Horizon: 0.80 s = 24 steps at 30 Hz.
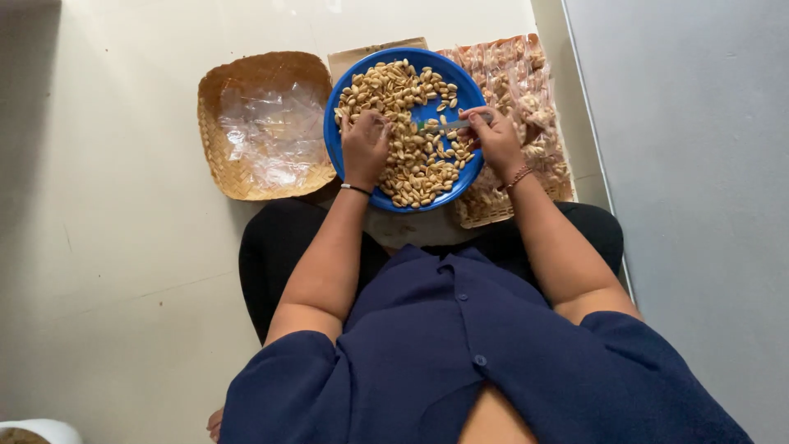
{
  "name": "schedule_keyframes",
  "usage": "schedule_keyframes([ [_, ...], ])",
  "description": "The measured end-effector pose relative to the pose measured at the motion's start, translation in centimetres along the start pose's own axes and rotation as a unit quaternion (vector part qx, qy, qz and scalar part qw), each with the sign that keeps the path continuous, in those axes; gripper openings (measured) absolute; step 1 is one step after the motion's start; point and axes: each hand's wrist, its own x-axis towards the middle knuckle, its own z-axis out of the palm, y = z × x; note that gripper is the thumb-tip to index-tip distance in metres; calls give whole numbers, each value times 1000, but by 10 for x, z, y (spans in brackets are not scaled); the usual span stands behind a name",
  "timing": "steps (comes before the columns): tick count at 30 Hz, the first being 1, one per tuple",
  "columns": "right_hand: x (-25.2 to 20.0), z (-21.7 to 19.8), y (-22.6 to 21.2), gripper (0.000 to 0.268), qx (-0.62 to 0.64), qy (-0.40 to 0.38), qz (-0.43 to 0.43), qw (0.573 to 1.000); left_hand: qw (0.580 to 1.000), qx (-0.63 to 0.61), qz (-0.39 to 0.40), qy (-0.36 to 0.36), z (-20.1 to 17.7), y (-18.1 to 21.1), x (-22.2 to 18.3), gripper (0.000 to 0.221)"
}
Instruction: Sorting through a bowl of nuts to remove impurities or specific pieces using a spoon and hands
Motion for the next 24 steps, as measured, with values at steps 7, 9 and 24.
schedule_keyframes([
  [7,-14,-29,-37,21,33,26,59,997,999,45,1,10,2,-3,-5,22],
  [9,-22,-34,-65,21,24,48,28,998,995,97,10,7,5,0,-7,28],
  [24,-51,27,-150,9,-300,-38,-279,911,984,172,-9,-43,54,7,-21,28],
])
